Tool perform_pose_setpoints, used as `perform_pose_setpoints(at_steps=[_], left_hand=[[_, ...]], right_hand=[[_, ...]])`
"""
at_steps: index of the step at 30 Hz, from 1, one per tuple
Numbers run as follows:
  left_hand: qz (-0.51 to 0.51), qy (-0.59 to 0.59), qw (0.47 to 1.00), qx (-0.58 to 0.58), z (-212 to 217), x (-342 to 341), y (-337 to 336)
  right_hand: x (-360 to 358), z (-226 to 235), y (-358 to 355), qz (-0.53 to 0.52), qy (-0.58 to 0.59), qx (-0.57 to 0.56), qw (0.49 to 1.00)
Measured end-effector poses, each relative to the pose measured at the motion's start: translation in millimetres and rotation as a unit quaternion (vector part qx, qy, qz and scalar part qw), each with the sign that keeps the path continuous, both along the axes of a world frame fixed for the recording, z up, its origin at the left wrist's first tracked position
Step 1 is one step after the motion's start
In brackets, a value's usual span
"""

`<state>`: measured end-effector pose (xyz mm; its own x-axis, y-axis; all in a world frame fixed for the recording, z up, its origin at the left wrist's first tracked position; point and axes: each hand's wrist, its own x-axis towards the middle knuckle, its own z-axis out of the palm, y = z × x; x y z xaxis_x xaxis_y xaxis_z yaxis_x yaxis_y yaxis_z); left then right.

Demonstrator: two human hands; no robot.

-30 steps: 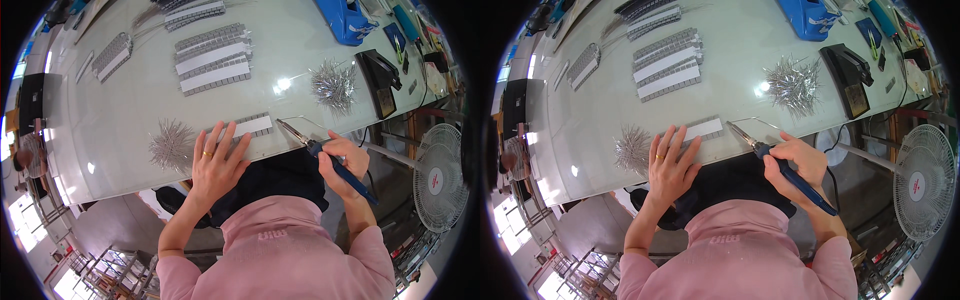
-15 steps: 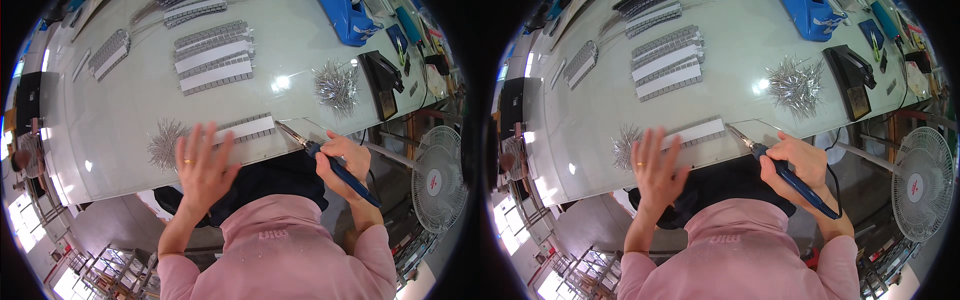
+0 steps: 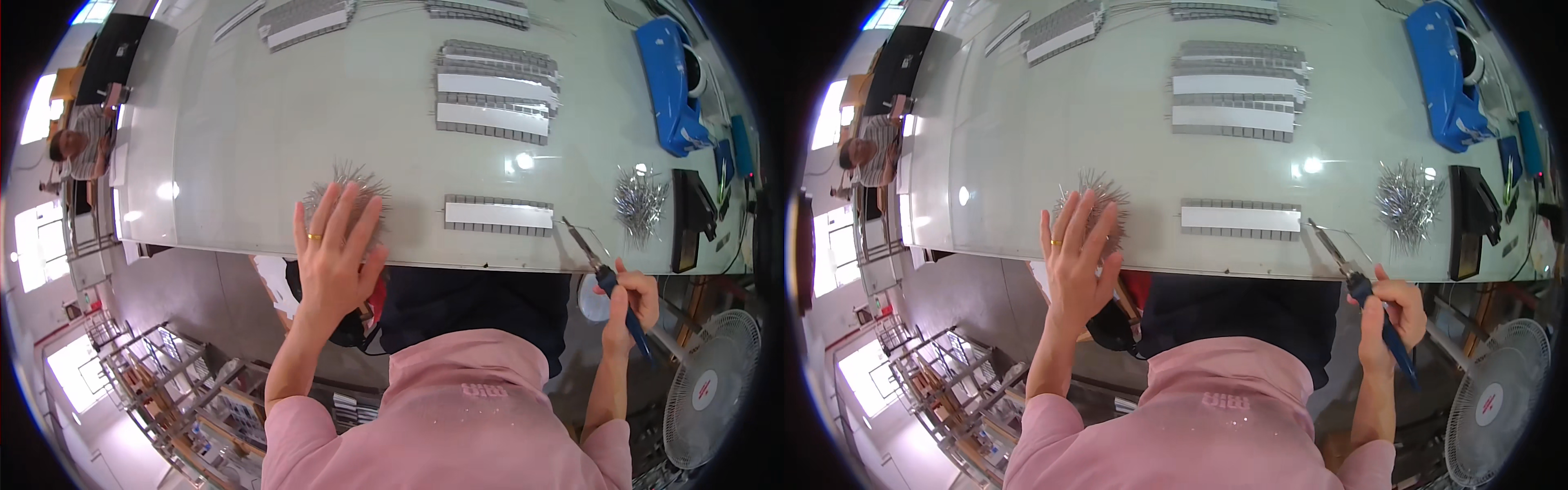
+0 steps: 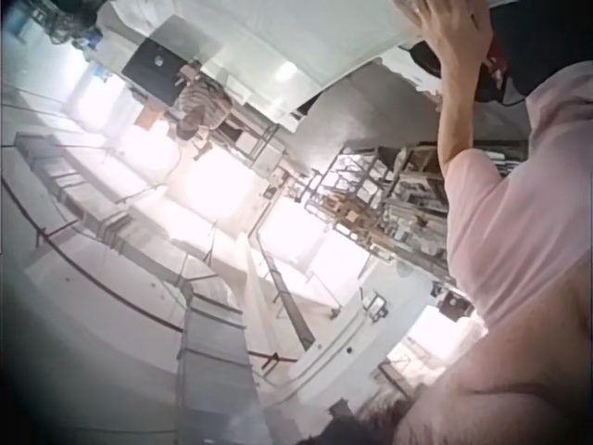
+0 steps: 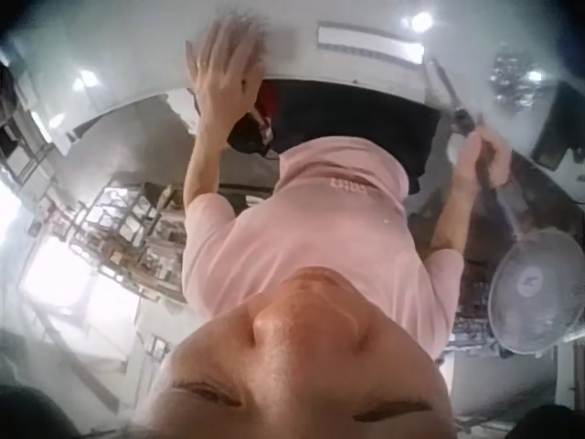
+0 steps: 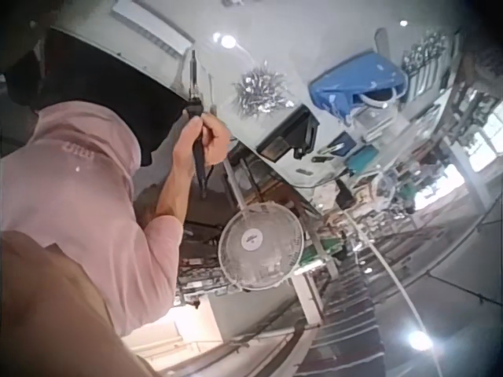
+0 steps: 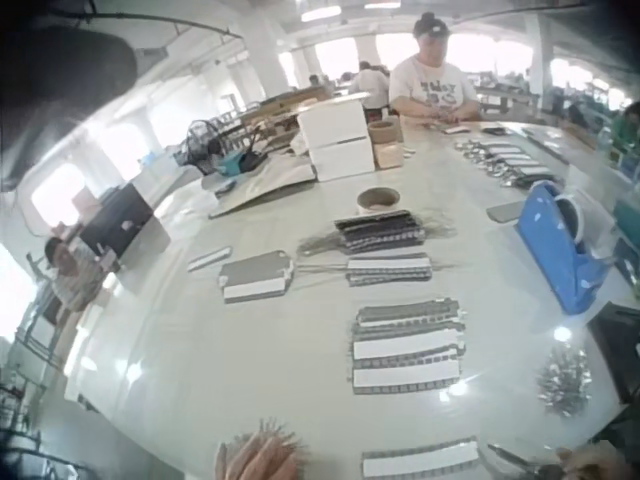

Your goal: Soldering wires to small white rectangular components at a workbench.

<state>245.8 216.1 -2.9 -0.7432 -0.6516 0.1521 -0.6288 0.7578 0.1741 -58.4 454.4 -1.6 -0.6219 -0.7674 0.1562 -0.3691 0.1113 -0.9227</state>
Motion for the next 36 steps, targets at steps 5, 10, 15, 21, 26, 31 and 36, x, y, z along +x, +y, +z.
perform_pose_setpoints(at_steps=[5,10,15,21,26,31,36], left_hand=[[0.025,0.011,1.000,-0.015,-9,-17,12],[-0.008,0.054,0.998,0.030,-10,-29,24],[0.032,0.047,0.998,0.012,-17,-15,10],[0.074,0.022,0.997,-0.008,-10,6,-7],[0.056,-0.005,0.998,0.007,-9,-13,1],[-0.006,0.047,0.997,0.056,-9,-21,13],[0.017,0.058,0.998,-0.005,-14,-14,9]], right_hand=[[17,9,-18,0.029,0.033,-0.015,0.999],[29,12,-35,0.059,0.030,-0.013,0.998],[36,13,-45,0.074,0.033,-0.007,0.997],[42,11,-52,0.085,0.008,-0.012,0.996],[48,14,-60,0.111,0.028,0.025,0.993],[51,16,-61,0.104,0.028,0.019,0.994],[51,17,-67,0.091,0.021,-0.006,0.996]])
